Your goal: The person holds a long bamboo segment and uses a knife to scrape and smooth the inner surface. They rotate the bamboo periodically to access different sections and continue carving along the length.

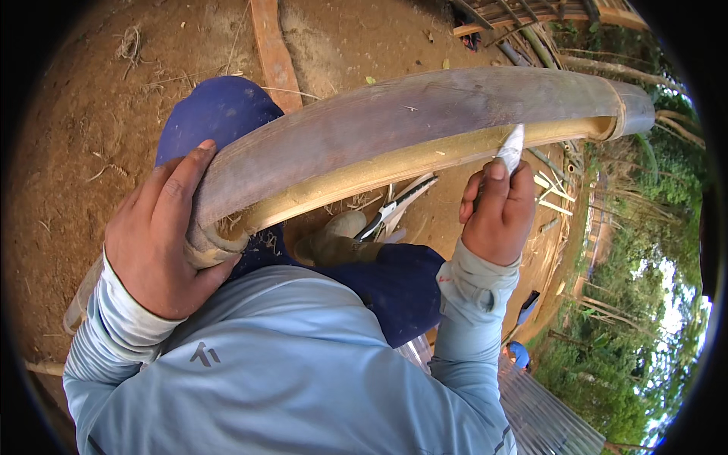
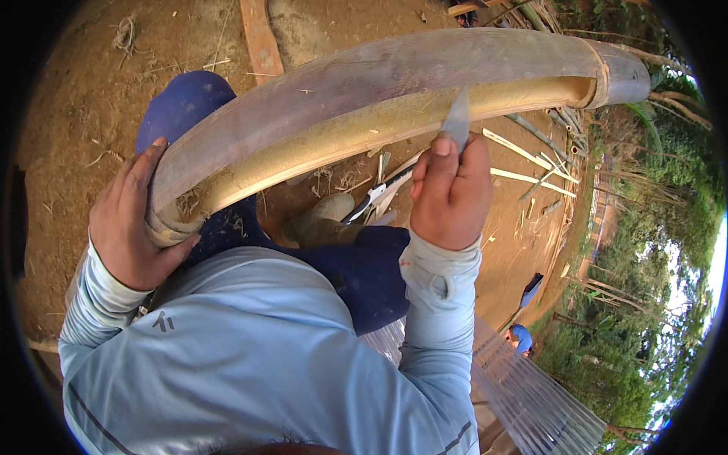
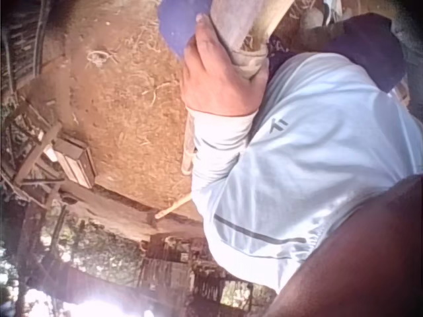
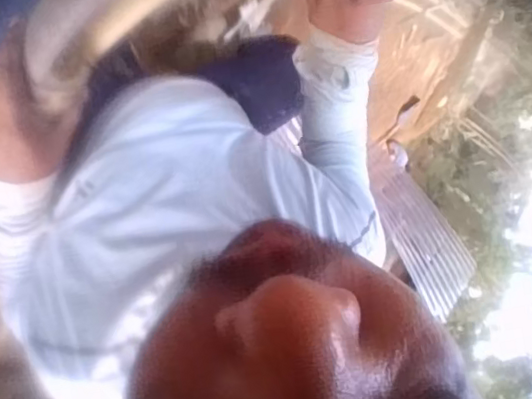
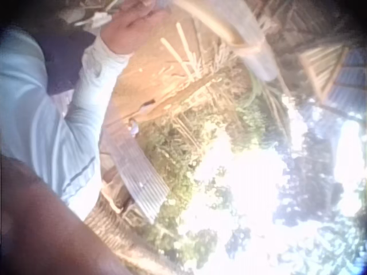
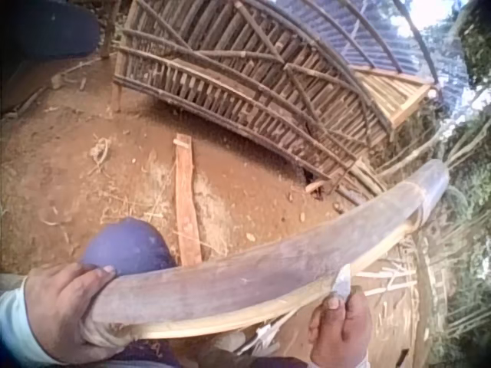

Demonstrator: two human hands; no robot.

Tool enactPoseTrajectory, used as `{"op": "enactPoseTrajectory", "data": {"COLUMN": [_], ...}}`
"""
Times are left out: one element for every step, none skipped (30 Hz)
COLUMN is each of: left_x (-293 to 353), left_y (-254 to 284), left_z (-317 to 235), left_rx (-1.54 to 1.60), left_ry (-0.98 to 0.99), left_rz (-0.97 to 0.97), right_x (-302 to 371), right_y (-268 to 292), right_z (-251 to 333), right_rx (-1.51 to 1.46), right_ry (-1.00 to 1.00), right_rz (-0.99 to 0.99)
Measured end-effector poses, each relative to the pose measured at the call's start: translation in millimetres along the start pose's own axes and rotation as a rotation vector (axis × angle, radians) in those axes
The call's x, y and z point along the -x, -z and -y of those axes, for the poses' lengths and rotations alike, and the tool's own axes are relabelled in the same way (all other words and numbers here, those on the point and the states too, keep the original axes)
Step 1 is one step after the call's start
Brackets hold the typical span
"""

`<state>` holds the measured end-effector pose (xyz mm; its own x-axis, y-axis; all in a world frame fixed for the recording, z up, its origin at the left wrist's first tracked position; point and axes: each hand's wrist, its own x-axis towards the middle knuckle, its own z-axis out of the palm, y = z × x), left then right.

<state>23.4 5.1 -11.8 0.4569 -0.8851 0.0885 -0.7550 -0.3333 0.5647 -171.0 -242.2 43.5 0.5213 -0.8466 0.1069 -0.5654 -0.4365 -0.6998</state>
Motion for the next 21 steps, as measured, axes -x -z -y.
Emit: {"op": "enactPoseTrajectory", "data": {"left_x": [0, 0, -1, -1, -1, -1, -1, -1, -1, -1, 0, -1, -1, -2, -2, -2, -2, -2, -2, -1, -1], "left_y": [0, 0, 0, -1, -1, -1, -1, 0, -1, -1, -1, 0, 0, 1, 0, -1, -1, -1, -2, -1, -1], "left_z": [1, 1, 1, 1, 0, 0, 0, 0, 0, 0, 0, 0, 0, 0, 1, 1, 0, 1, 1, 1, 1], "left_rx": [0.002, 0.004, 0.005, 0.006, 0.007, 0.000, 0.001, 0.002, -0.003, -0.008, -0.013, -0.010, -0.006, -0.003, 0.001, 0.003, 0.006, 0.003, 0.004, 0.005, 0.004], "left_ry": [-0.004, -0.007, -0.003, 0.001, 0.004, 0.006, 0.000, -0.007, -0.005, -0.003, 0.000, 0.003, 0.006, 0.010, 0.006, -0.005, -0.016, -0.011, -0.007, -0.003, -0.008], "left_rz": [0.003, 0.005, 0.007, 0.009, 0.010, 0.004, 0.005, 0.005, 0.008, 0.011, 0.013, 0.015, 0.016, 0.018, 0.010, 0.009, 0.007, 0.010, 0.011, 0.011, 0.007], "right_x": [-3, 8, 15, 22, 25, 21, 16, 9, 4, 11, 18, 26, 26, 25, 18, 11, 9, 17, 24, 30, 33], "right_y": [-1, -6, -11, -16, -17, -17, -13, -9, -7, -12, -18, -24, -23, -21, -18, -14, -12, -18, -22, -26, -30], "right_z": [-1, -1, -5, -12, -16, -6, 1, 6, 7, -4, -11, -15, -11, -5, 1, 5, 5, 5, 0, -9, -11], "right_rx": [-0.067, 0.052, 0.105, 0.159, 0.213, 0.145, 0.095, 0.045, -0.007, 0.053, 0.114, 0.179, 0.184, 0.190, 0.115, 0.040, -0.036, 0.054, 0.123, 0.192, 0.261], "right_ry": [-0.026, -0.006, 0.078, 0.162, 0.246, 0.154, 0.098, 0.043, -0.010, 0.018, 0.114, 0.209, 0.202, 0.193, 0.129, 0.058, -0.014, -0.014, 0.080, 0.174, 0.270], "right_rz": [-0.055, 0.018, 0.082, 0.146, 0.209, 0.190, 0.129, 0.067, 0.005, 0.059, 0.113, 0.166, 0.187, 0.209, 0.144, 0.074, 0.005, 0.049, 0.109, 0.169, 0.231]}}
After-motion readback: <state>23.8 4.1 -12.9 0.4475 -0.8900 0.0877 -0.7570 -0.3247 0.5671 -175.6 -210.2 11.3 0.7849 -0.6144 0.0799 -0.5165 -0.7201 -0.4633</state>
